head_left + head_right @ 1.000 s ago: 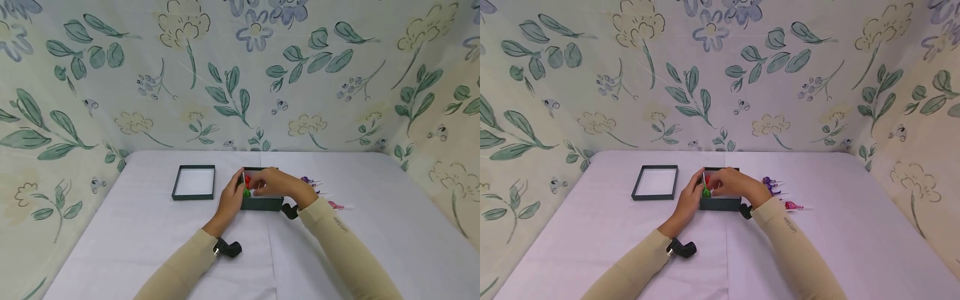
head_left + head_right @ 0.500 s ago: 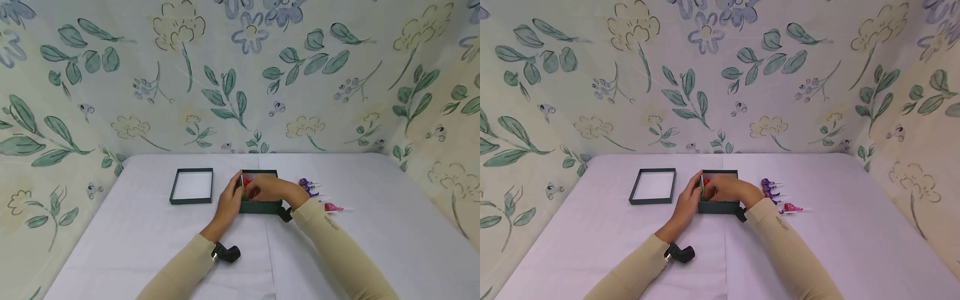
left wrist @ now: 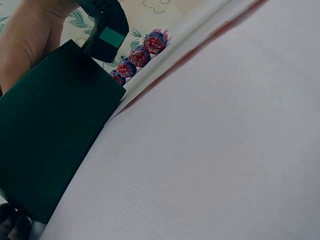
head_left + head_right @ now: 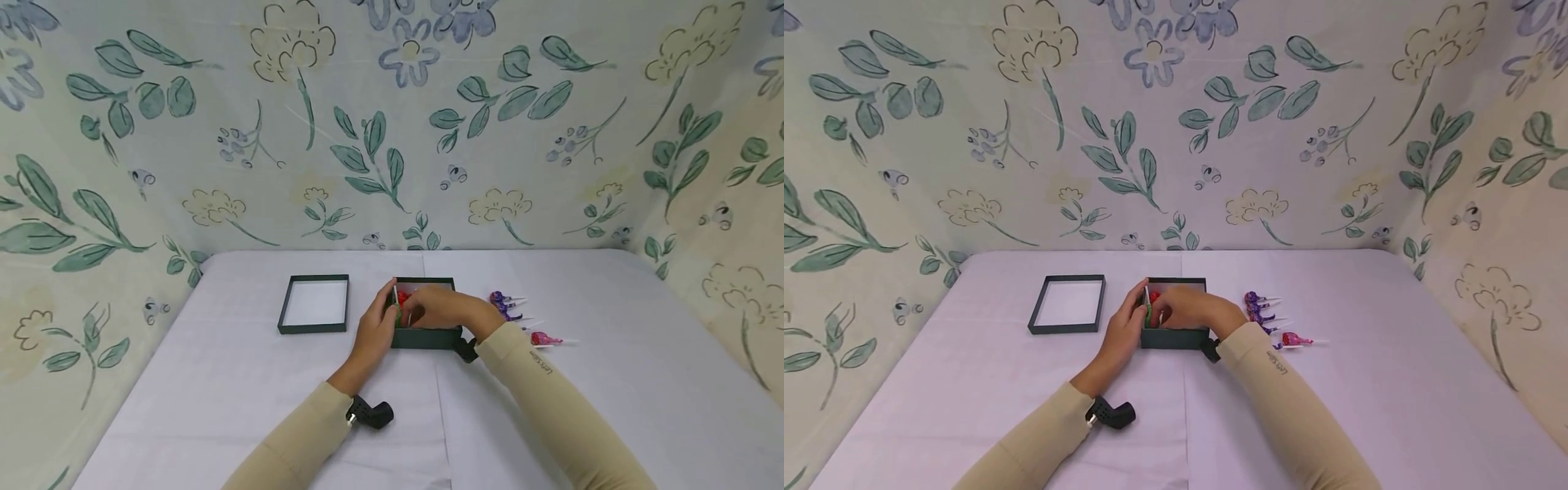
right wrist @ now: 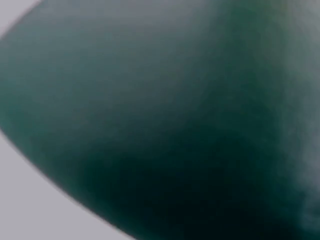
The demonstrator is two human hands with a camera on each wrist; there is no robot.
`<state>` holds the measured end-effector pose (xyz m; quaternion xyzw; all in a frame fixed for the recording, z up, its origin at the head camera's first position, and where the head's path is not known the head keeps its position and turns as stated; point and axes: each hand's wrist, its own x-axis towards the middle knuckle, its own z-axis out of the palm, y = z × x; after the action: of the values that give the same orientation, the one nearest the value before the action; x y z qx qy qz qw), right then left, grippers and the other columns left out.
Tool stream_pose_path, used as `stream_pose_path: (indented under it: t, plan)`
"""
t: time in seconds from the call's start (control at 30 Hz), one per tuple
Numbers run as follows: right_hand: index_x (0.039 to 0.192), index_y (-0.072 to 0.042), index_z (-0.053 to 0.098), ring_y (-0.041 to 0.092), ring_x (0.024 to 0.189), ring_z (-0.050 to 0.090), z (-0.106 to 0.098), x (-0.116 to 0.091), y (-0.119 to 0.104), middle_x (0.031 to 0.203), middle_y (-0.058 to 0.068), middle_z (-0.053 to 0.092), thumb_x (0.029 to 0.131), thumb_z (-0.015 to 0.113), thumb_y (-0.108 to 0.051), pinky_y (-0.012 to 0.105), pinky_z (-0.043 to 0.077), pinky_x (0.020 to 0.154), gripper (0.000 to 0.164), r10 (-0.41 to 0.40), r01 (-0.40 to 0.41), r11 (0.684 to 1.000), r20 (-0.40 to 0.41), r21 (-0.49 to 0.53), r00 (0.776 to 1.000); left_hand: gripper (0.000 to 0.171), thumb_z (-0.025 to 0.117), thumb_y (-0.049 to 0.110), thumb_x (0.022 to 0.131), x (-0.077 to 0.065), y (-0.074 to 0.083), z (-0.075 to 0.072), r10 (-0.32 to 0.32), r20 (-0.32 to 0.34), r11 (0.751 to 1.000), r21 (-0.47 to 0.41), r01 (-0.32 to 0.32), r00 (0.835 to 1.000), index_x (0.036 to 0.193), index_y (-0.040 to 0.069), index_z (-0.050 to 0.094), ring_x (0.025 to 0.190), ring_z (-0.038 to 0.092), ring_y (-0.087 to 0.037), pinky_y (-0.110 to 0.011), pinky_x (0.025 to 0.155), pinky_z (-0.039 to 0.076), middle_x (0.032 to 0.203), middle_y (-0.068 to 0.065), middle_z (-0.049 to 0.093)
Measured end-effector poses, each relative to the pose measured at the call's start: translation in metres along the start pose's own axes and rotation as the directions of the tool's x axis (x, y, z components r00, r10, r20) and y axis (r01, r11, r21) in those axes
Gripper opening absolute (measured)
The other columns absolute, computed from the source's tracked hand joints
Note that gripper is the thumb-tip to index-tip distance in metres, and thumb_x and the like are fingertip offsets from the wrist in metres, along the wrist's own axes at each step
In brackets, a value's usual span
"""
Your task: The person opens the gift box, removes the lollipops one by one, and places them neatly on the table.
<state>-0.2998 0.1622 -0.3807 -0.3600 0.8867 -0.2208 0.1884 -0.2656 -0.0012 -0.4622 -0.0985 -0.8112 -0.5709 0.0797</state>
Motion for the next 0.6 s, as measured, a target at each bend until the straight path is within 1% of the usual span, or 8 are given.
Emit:
stream_pose_path:
  t: [0.2, 0.4, 0.6]
  plan:
    - [0.095, -0.016, 0.073, 0.006, 0.080, 0.062, 0.0000, 0.0047, 0.0034, 0.090, -0.007, 0.068, 0.086, 0.070, -0.010, 0.025, 0.053, 0.076, 0.010, -0.020, 0.020, 0.999, 0.002, 0.045, 1.000, 0.050, 0.042, 0.020, 0.098, 0.0005, 0.0015, -0.0005, 0.009, -0.004, 1.000, -0.001, -0.009, 1.000, 0.147, 0.034, 0.039, 0.133, 0.041, -0.012, -0.041, 0.108, 0.036, 0.147, 0.005, 0.043]
    - [0.097, -0.017, 0.074, 0.008, 0.078, 0.062, -0.0002, 0.0079, 0.0042, 0.088, -0.006, 0.068, 0.085, 0.071, -0.010, 0.025, 0.053, 0.073, 0.014, 0.011, -0.011, 0.998, 0.009, 0.062, 1.000, 0.050, 0.041, 0.022, 0.099, 0.0012, 0.0038, -0.0009, 0.006, -0.002, 1.000, -0.003, -0.006, 1.000, 0.147, 0.036, 0.038, 0.132, 0.042, -0.012, -0.041, 0.107, 0.037, 0.147, 0.006, 0.043]
    - [0.099, -0.014, 0.073, 0.011, 0.075, 0.059, 0.0040, 0.0091, 0.0024, 0.087, -0.003, 0.067, 0.086, 0.071, -0.008, 0.026, 0.051, 0.069, 0.015, 0.016, -0.019, 0.996, 0.033, 0.091, 0.999, 0.049, 0.041, 0.018, 0.100, -0.0004, 0.0005, 0.0000, 0.023, 0.002, 1.000, -0.003, -0.023, 1.000, 0.148, 0.028, 0.039, 0.133, 0.041, -0.013, -0.041, 0.107, 0.038, 0.148, 0.005, 0.042]
